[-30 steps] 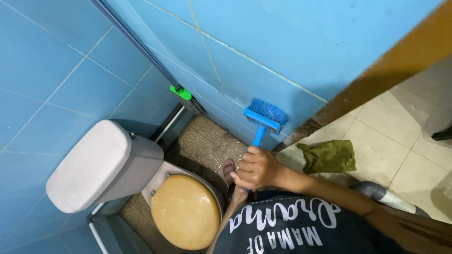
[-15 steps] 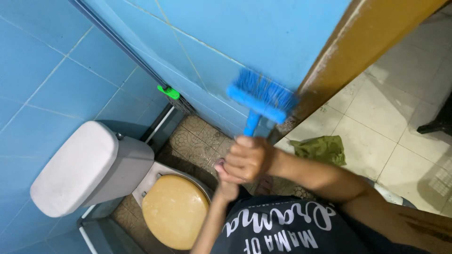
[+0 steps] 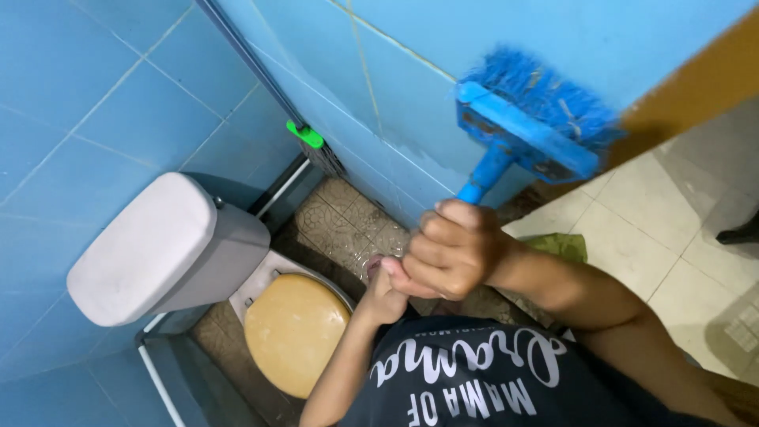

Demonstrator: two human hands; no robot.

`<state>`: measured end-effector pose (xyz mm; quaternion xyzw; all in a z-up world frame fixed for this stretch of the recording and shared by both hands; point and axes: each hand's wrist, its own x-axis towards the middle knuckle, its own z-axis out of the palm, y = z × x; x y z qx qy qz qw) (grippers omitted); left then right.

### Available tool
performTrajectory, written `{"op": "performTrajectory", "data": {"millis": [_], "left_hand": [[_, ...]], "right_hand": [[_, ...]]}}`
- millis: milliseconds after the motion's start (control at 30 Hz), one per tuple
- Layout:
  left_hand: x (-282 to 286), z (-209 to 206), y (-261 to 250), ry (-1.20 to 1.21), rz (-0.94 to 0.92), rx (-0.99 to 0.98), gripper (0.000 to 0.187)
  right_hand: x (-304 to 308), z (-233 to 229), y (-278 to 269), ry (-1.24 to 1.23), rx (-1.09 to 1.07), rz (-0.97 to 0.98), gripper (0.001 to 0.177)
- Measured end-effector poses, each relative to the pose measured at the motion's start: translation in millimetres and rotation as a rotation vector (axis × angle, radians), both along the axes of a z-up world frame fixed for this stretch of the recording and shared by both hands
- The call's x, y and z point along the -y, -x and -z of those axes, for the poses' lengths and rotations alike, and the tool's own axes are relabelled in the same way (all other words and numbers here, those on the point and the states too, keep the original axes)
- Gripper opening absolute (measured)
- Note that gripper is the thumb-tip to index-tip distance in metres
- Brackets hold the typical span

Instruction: The person scrubs a blue tiled wall in a bathroom using a blue scrub brush. They repeatedly move the brush up and down along the wall surface near a toilet.

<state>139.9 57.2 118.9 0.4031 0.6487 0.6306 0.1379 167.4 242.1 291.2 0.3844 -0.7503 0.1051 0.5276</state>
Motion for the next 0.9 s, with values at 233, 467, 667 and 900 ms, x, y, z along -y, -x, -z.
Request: {"op": "performTrajectory", "data": {"millis": [233,467,667,900], "left_hand": [[-5.5,173.8,-6.6,-0.114,0.21,0.19,0.069],[23.5,84.3,32.2,-0.066,0.103,0.137,0.063],[4.6,-69.2,111.0,-0.186,0.143,0.045,0.048],[51.2,136.6,102.3,-0.055,0.19,0.128,0.052]], "right_hand": [[11.8,129.3,-2.5,0.033,0.077,0.078,0.036],[5.1,119.7,35.7,-0.079,0.115,0.097,0.042],[23.7,-28.0,95.7,-0.057,-0.232,0.134,0.036],[51.3,138.1,107.3,0.094,0.042,0.1,0.041]]}}
